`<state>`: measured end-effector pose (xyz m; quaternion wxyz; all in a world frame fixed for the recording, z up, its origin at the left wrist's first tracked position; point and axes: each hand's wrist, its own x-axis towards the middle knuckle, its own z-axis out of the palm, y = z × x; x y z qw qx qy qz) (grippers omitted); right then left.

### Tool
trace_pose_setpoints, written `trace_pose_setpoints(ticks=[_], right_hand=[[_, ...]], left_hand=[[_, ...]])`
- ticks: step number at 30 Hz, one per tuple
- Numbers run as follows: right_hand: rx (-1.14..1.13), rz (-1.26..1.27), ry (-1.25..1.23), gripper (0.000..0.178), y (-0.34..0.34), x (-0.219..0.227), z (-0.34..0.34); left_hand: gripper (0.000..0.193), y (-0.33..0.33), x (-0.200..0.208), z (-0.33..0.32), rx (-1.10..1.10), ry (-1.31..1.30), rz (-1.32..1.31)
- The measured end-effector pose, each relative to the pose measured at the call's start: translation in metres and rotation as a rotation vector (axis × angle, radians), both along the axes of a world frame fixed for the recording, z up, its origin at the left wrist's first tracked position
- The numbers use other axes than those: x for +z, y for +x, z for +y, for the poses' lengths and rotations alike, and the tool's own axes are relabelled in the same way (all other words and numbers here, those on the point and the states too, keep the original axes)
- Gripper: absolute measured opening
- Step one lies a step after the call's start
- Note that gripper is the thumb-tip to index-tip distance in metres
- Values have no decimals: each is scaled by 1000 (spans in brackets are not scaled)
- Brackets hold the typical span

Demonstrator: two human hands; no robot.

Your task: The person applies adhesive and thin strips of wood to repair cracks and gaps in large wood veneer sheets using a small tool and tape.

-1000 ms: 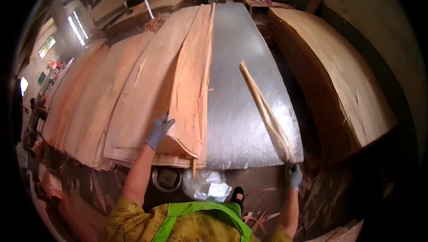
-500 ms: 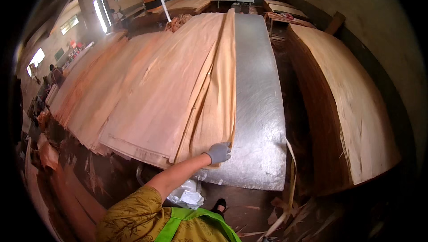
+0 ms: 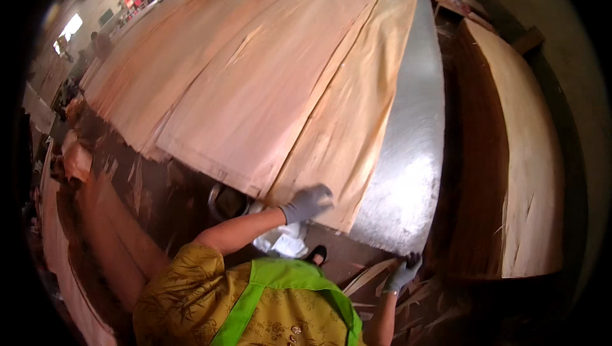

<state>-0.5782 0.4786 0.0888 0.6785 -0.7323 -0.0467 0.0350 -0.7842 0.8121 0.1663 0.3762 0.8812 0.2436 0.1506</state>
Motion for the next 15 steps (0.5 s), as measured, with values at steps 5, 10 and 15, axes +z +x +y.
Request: trace_pose_setpoints(ticks=[5, 10, 15], right_hand=[[358, -50, -139, 44, -57, 48, 106], [875, -132, -347, 25, -118, 65, 193], [1189, -462, -640, 30, -165, 72, 275]], left_hand=[[46, -86, -5, 51, 473, 267, 394], [41, -98, -34, 86, 457, 5, 361], [31, -137, -25, 117, 571, -823, -172]])
